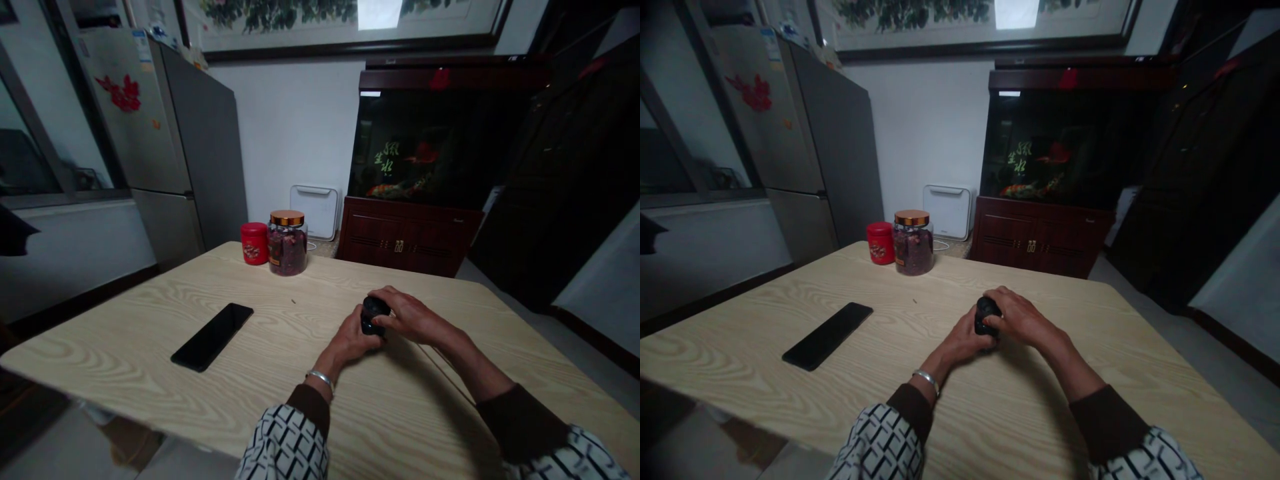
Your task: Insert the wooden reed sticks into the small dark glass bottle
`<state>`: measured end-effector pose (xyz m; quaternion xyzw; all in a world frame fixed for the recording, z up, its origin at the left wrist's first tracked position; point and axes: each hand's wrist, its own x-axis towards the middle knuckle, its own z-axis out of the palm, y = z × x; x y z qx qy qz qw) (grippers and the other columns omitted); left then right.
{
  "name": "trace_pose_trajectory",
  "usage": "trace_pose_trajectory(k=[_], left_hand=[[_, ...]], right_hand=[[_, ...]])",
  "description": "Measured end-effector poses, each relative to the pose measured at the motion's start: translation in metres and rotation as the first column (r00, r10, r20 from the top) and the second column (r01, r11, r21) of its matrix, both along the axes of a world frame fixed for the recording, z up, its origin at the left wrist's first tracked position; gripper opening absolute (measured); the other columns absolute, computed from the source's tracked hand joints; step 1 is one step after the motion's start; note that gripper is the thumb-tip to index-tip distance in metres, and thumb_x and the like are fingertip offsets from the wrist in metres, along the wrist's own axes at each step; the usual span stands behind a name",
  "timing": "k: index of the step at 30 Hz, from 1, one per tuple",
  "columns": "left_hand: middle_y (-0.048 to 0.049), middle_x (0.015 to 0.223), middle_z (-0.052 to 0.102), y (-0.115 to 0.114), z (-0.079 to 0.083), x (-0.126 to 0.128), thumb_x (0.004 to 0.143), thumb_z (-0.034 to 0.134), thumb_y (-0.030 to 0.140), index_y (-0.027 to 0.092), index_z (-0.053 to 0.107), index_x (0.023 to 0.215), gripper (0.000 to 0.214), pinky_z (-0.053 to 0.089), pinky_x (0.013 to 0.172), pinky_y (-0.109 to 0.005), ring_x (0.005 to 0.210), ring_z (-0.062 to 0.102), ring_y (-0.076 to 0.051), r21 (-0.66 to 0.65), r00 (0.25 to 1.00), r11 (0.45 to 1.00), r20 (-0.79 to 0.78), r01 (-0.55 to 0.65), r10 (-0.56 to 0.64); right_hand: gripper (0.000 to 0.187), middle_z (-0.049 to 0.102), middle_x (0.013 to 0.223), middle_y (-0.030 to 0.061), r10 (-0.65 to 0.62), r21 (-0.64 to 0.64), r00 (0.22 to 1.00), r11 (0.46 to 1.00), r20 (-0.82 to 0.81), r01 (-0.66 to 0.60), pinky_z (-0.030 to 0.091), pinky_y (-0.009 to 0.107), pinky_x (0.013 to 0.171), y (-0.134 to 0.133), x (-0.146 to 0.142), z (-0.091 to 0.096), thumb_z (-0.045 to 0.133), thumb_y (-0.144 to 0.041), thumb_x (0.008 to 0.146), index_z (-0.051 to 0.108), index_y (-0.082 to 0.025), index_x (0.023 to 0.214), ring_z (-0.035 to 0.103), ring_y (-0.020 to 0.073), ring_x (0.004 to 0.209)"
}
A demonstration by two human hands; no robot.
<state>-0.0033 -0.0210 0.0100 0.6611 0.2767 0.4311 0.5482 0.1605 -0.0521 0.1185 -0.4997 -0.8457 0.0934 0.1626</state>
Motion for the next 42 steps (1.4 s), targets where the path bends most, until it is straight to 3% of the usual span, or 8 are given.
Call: trace_pose_trajectory(k=[6, 10, 13, 17, 22, 25, 31, 42], left_hand=[[-0.0169, 0.136, 0.049, -0.01, 0.0, -0.023, 0.052, 0.093, 0.03, 0.018, 0.042, 0.141, 0.103, 0.042, 0.102, -0.044, 0.123, 0.049, -0.032, 0.084, 0.991, 0.99, -0.061, -0.113, 0.118], [-0.0105, 0.099, 0.064, -0.027, 0.026, -0.054, 0.066, 0.085, 0.045, 0.015, 0.061, 0.1, 0.051, 0.046, 0.079, -0.036, 0.093, 0.059, -0.024, 0.15, 0.935, 0.955, -0.213, -0.255, 0.283], [0.0011, 0.061, 0.052, -0.035, 0.083, -0.066, 0.079, 0.07, 0.059, 0.017, 0.052, 0.07, 0.047, 0.035, 0.058, -0.026, 0.06, 0.046, -0.012, 0.196, 0.939, 0.947, -0.183, -0.255, 0.291], [0.0045, 0.057, 0.042, -0.034, 0.183, -0.069, 0.078, 0.063, 0.073, 0.018, 0.043, 0.063, 0.06, 0.022, 0.048, -0.022, 0.049, 0.033, -0.007, 0.1, 0.999, 0.995, -0.047, 0.018, -0.013], [0.0061, 0.053, 0.035, -0.033, 0.261, -0.072, 0.073, 0.059, 0.082, 0.019, 0.037, 0.06, 0.068, 0.023, 0.046, -0.021, 0.046, 0.029, -0.006, 0.044, 0.88, 0.888, 0.115, 0.459, -0.461], [0.0059, 0.05, 0.032, -0.038, 0.256, -0.07, 0.074, 0.051, 0.087, 0.019, 0.033, 0.057, 0.072, 0.026, 0.046, -0.022, 0.044, 0.027, -0.007, 0.029, 0.808, 0.834, 0.229, 0.552, -0.543], [0.0063, 0.047, 0.023, -0.036, 0.175, -0.057, 0.071, 0.044, 0.091, 0.019, 0.024, 0.055, 0.077, 0.022, 0.045, -0.022, 0.042, 0.02, -0.006, -0.12, 0.734, 0.766, 0.409, 0.632, -0.542], [0.0056, 0.056, 0.034, -0.015, 0.144, -0.062, 0.07, 0.05, 0.091, 0.02, 0.036, 0.062, 0.073, 0.035, 0.053, -0.026, 0.046, 0.026, -0.006, -0.186, 0.889, 0.898, 0.317, 0.4, -0.33]], right_hand=[[0.056, 0.052, 0.139, 0.0129, -0.218, 0.016, 0.896, 0.97, -0.388, 0.243, 0.047, 0.038, 0.097, -0.027, 0.008, -0.036, 0.056, -0.052, 0.09, 0.048, -0.021, 0.136, 0.057, 0.0245, 0.118], [0.051, 0.062, 0.082, 0.0038, -0.383, -0.061, 0.795, 0.913, -0.47, 0.404, 0.045, 0.034, 0.07, -0.041, 0.026, -0.038, 0.042, -0.068, 0.092, 0.058, -0.02, 0.086, 0.056, 0.0194, 0.075], [0.062, 0.048, 0.063, -0.0008, -0.316, -0.092, 0.776, 0.943, -0.546, 0.319, 0.036, 0.028, 0.058, -0.042, 0.033, 0.001, 0.039, -0.079, 0.087, 0.046, -0.021, 0.065, 0.045, 0.0143, 0.061], [0.072, 0.031, 0.052, -0.0063, -0.204, -0.248, 0.652, 0.968, -0.73, 0.026, 0.015, 0.023, 0.046, -0.039, 0.03, 0.087, 0.032, -0.089, 0.08, 0.039, -0.021, 0.058, 0.022, 0.0075, 0.046], [0.08, 0.025, 0.05, -0.0072, 0.024, -0.259, 0.493, 0.828, -0.87, -0.498, 0.011, 0.022, 0.042, -0.043, 0.03, 0.165, 0.013, -0.093, 0.076, 0.038, -0.02, 0.055, 0.016, 0.0061, 0.043], [0.083, 0.028, 0.048, -0.0063, 0.062, -0.233, 0.398, 0.723, -0.915, -0.65, 0.015, 0.021, 0.04, -0.043, 0.029, 0.161, 0.007, -0.094, 0.073, 0.038, -0.02, 0.053, 0.019, 0.0057, 0.041], [0.079, 0.027, 0.045, -0.0071, -0.058, -0.273, 0.301, 0.606, -0.952, -0.747, 0.015, 0.021, 0.04, -0.04, 0.017, 0.081, 0.005, -0.095, 0.071, 0.029, -0.022, 0.052, 0.017, 0.0052, 0.038], [0.08, 0.032, 0.05, -0.0065, -0.169, -0.441, 0.598, 0.829, -0.784, -0.344, 0.015, 0.022, 0.042, -0.031, 0.015, 0.065, 0.012, -0.095, 0.074, 0.04, -0.022, 0.06, 0.019, 0.0071, 0.042]])
